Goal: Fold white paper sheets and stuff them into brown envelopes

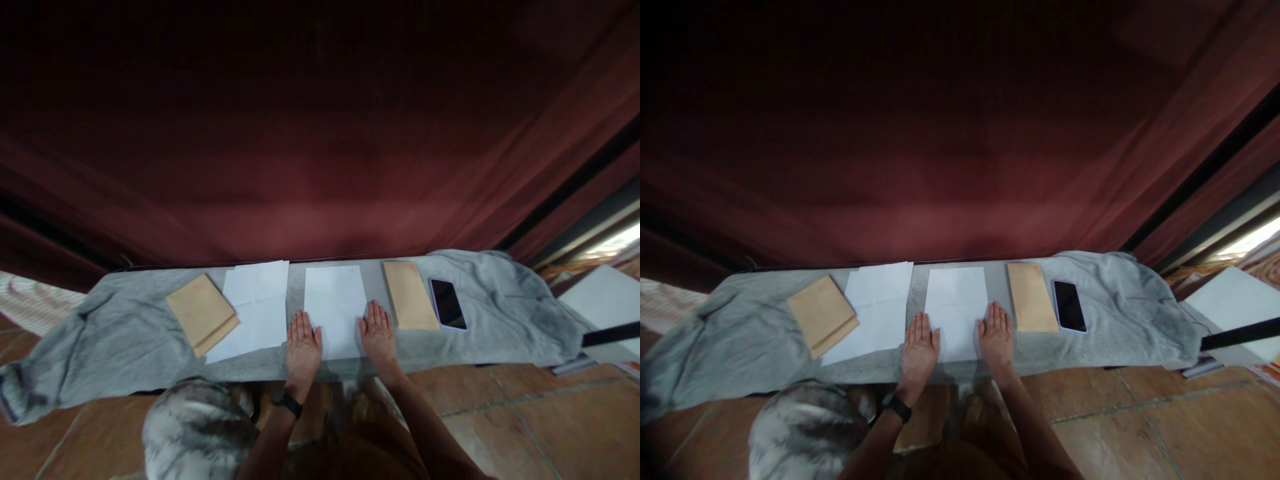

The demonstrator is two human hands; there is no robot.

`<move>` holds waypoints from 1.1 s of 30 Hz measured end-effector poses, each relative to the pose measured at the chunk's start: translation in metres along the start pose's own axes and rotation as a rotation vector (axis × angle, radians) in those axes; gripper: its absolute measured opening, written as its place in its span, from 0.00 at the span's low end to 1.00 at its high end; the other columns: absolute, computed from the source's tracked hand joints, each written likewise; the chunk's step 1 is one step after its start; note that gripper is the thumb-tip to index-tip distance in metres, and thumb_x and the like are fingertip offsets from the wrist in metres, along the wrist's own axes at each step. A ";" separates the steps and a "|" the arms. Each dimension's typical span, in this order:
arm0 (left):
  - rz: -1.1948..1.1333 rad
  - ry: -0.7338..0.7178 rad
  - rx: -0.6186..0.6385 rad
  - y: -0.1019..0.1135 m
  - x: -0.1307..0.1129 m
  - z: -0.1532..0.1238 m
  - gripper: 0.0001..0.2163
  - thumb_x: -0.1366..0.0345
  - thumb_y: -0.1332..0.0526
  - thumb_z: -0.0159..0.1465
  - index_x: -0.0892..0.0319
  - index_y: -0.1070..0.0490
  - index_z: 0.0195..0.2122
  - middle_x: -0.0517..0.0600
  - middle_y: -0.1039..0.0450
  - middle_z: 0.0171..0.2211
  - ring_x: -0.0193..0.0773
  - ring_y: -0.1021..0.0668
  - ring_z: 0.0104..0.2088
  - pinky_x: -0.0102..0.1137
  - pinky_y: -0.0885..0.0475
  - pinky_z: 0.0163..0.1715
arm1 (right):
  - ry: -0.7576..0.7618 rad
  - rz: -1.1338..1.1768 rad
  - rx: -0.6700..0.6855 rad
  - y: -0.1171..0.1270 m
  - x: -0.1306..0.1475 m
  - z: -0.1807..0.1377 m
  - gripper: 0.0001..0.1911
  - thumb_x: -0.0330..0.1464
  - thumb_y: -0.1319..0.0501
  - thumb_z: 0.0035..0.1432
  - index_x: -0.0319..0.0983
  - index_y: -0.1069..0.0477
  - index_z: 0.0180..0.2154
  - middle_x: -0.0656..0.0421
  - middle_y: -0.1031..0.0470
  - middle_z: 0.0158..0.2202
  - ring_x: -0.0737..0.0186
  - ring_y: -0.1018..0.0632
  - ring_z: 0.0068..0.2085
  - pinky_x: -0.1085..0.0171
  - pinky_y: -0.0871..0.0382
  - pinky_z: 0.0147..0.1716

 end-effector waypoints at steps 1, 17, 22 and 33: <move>-0.003 0.002 0.002 0.003 0.000 -0.003 0.27 0.59 0.54 0.73 0.70 0.46 0.69 0.66 0.42 0.68 0.52 0.39 0.69 0.49 0.39 0.66 | -0.012 0.017 0.001 0.003 -0.002 -0.002 0.30 0.37 0.54 0.72 0.28 0.46 0.69 0.40 0.40 0.68 0.45 0.36 0.67 0.44 0.43 0.65; -0.037 -0.173 0.103 0.000 -0.048 -0.030 0.26 0.58 0.52 0.73 0.68 0.43 0.68 0.63 0.41 0.68 0.48 0.41 0.70 0.46 0.42 0.68 | 0.208 0.043 0.185 0.007 0.034 -0.044 0.29 0.38 0.52 0.73 0.33 0.47 0.70 0.47 0.42 0.70 0.52 0.38 0.69 0.49 0.47 0.68; -0.050 -0.111 0.034 0.010 -0.036 -0.036 0.28 0.55 0.51 0.73 0.68 0.44 0.69 0.66 0.41 0.67 0.52 0.39 0.69 0.49 0.40 0.67 | 0.154 0.000 0.147 0.012 0.012 -0.048 0.30 0.40 0.52 0.73 0.32 0.46 0.69 0.47 0.42 0.70 0.51 0.37 0.68 0.49 0.46 0.67; -0.470 0.378 0.095 -0.014 0.040 0.026 0.21 0.67 0.44 0.63 0.61 0.27 0.56 0.58 0.22 0.52 0.49 0.22 0.54 0.44 0.29 0.58 | -0.095 0.182 0.154 -0.002 -0.029 0.013 0.22 0.32 0.48 0.67 0.36 0.30 0.58 0.47 0.23 0.53 0.49 0.24 0.53 0.52 0.33 0.56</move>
Point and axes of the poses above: each hand's wrist, its own z-axis towards the middle knuckle, its own y-axis out of the back of the hand, x = y × z, the point moved 10 cm from there along z, towards the middle knuckle
